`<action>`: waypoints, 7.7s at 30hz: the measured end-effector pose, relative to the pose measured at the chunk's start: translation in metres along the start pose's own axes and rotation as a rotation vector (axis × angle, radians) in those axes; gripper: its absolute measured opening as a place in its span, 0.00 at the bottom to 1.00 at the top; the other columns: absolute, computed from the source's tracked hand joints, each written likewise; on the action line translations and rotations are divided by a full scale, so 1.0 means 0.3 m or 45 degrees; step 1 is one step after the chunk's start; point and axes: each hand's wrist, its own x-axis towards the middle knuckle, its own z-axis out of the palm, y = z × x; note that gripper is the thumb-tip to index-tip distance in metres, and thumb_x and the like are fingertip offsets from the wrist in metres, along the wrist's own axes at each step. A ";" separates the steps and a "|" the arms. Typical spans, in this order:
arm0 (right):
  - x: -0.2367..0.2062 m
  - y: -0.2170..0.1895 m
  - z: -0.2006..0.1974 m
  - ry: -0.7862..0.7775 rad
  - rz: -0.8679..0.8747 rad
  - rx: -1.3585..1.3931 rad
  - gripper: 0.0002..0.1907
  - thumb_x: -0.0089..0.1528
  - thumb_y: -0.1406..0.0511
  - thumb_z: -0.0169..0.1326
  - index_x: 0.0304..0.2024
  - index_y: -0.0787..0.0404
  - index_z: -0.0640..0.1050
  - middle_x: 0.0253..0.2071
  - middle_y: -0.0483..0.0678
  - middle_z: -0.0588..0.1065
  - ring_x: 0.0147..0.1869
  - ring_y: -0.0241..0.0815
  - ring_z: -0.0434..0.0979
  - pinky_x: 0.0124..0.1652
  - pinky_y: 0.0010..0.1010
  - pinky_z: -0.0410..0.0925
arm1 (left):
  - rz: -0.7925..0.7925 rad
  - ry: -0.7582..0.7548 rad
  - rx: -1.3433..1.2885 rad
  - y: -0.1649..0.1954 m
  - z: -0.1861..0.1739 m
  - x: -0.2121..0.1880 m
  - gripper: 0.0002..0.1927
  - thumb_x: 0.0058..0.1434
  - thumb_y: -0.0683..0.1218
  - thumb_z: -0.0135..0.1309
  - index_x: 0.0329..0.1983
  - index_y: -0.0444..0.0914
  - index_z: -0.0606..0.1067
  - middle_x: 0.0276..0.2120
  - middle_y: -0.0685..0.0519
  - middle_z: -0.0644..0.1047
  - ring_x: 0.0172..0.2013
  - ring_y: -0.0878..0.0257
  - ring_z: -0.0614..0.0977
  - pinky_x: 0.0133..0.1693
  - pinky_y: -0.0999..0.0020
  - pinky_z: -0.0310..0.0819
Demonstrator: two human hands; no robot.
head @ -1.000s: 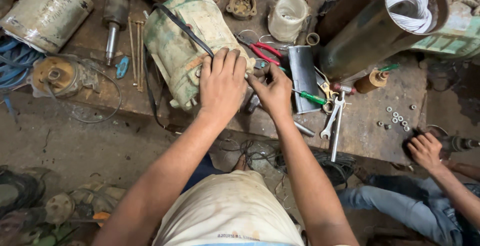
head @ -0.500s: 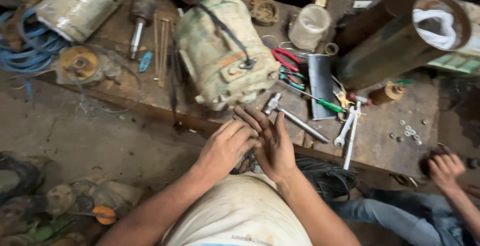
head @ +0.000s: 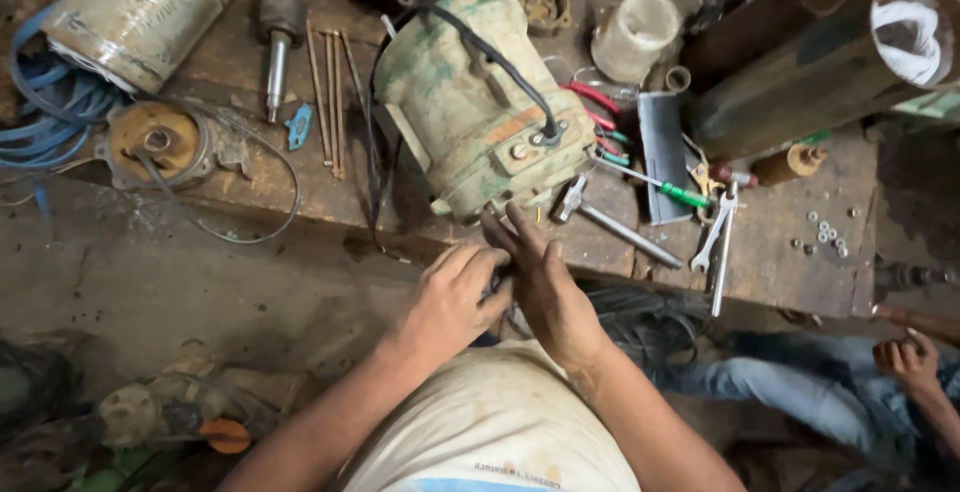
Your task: The person uses a wrench to tighten bolts on a cylindrical electrical motor housing. They then insert and tighten additional bolts by hand and with the wrench, securing the motor casing while working at a cluttered bench.
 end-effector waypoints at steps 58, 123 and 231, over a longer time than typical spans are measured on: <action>0.154 -0.033 0.005 0.396 -0.853 -2.162 0.18 0.54 0.68 0.64 0.48 0.58 0.80 0.43 0.50 0.76 0.47 0.52 0.78 0.45 0.40 0.72 | 0.253 0.156 0.159 -0.178 -0.057 0.097 0.11 0.59 0.38 0.60 0.44 0.33 0.75 0.40 0.44 0.77 0.42 0.45 0.78 0.47 0.53 0.74; 0.158 -0.126 -0.213 0.068 -1.045 -1.871 0.14 0.57 0.70 0.64 0.45 0.57 0.82 0.41 0.48 0.77 0.42 0.49 0.81 0.38 0.37 0.73 | 0.103 0.411 0.290 -0.061 0.062 0.114 0.11 0.53 0.38 0.65 0.41 0.38 0.82 0.53 0.48 0.77 0.60 0.47 0.76 0.61 0.55 0.72; 0.170 -0.102 -0.188 0.263 -1.075 -1.835 0.10 0.54 0.70 0.66 0.32 0.60 0.76 0.32 0.51 0.72 0.35 0.54 0.75 0.34 0.42 0.68 | -0.099 0.606 0.287 -0.042 0.130 0.100 0.10 0.56 0.38 0.64 0.36 0.33 0.74 0.46 0.45 0.76 0.48 0.46 0.78 0.51 0.55 0.73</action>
